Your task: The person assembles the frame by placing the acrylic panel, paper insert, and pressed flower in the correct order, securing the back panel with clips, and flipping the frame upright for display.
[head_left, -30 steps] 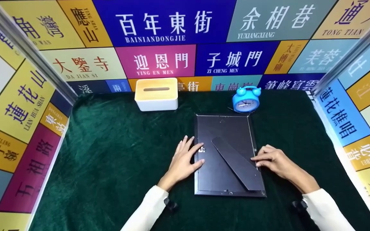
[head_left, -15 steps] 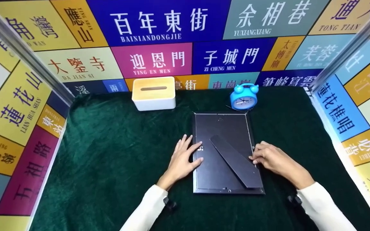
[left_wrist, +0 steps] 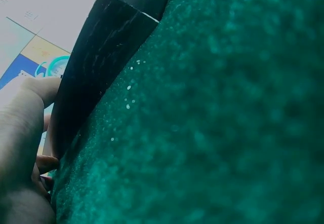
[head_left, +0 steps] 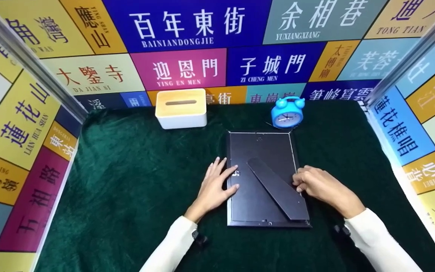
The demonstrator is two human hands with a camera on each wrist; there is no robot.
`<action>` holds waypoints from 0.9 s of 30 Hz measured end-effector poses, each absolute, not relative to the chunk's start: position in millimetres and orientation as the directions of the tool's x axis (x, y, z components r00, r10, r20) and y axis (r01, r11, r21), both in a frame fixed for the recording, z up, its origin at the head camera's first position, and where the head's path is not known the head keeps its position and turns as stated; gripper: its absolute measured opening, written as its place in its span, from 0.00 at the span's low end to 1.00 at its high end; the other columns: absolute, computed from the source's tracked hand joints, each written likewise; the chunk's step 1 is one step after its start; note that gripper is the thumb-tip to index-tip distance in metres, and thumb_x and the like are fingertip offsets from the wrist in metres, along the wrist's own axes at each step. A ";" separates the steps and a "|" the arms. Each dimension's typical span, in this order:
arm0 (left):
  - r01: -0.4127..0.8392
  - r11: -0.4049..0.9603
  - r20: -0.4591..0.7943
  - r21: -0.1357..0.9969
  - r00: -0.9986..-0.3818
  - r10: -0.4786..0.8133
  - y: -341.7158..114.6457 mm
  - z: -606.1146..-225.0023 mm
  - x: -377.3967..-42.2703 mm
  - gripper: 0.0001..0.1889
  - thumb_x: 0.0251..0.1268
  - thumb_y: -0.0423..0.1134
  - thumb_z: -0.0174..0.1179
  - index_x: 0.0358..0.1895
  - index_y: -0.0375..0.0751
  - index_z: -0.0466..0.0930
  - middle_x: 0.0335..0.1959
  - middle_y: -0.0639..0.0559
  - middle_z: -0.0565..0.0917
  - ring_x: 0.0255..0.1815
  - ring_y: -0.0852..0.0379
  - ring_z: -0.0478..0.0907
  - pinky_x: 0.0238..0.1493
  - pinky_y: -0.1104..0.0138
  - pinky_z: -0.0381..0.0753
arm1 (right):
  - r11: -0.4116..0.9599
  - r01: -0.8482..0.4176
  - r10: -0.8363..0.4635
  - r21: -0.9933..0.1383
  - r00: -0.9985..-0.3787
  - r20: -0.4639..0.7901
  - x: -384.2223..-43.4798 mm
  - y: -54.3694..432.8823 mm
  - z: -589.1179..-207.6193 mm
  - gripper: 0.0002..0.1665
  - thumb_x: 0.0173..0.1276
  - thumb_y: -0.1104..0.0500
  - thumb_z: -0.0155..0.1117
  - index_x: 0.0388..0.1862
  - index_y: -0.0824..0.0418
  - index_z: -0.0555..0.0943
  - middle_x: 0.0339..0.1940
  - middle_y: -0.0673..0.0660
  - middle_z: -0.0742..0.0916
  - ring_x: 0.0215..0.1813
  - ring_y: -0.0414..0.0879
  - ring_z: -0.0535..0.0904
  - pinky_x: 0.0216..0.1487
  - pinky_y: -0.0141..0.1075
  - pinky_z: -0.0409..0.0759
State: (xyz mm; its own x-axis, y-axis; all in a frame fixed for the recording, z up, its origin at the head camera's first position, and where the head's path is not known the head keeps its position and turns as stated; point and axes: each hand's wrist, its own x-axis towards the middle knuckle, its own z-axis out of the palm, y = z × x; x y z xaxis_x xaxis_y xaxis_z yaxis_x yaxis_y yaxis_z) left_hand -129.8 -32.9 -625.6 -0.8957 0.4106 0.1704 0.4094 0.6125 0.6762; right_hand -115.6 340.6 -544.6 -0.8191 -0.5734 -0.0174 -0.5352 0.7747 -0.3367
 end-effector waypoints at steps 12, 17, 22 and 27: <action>0.392 0.615 0.155 0.684 -0.902 0.402 -34.1 -627.6 -128.2 0.34 0.74 0.55 0.69 0.80 0.54 0.78 0.88 0.40 0.63 0.91 0.37 0.48 0.86 0.36 0.51 | 0.752 -0.514 -0.589 -0.414 -0.805 -0.071 -124.1 341.3 -540.6 0.14 0.67 0.71 0.79 0.32 0.53 0.86 0.31 0.45 0.83 0.36 0.42 0.76 0.38 0.38 0.80; 0.398 0.612 0.159 0.683 -0.900 0.407 -30.2 -626.2 -127.9 0.34 0.74 0.56 0.68 0.80 0.54 0.77 0.88 0.39 0.63 0.91 0.36 0.49 0.86 0.36 0.51 | 0.642 -0.473 -0.580 -0.604 -0.814 0.021 -124.5 360.0 -550.9 0.09 0.66 0.67 0.82 0.35 0.57 0.88 0.33 0.46 0.85 0.36 0.38 0.78 0.39 0.33 0.80; 0.393 0.619 0.150 0.680 -0.901 0.408 -29.6 -625.8 -128.0 0.34 0.74 0.56 0.67 0.81 0.54 0.77 0.88 0.39 0.63 0.92 0.37 0.48 0.87 0.37 0.50 | 0.554 -0.410 -0.472 -0.725 -0.872 0.132 -121.4 372.6 -565.1 0.09 0.66 0.71 0.80 0.39 0.60 0.92 0.33 0.49 0.88 0.35 0.35 0.79 0.38 0.26 0.78; 0.387 0.628 0.143 0.675 -0.904 0.403 -32.2 -625.6 -129.3 0.34 0.74 0.57 0.67 0.81 0.55 0.76 0.88 0.40 0.62 0.92 0.37 0.48 0.86 0.36 0.51 | 0.566 -0.364 -0.316 -0.740 -0.924 0.213 -124.0 370.8 -573.7 0.09 0.69 0.72 0.78 0.43 0.61 0.93 0.35 0.51 0.89 0.33 0.37 0.78 0.35 0.26 0.76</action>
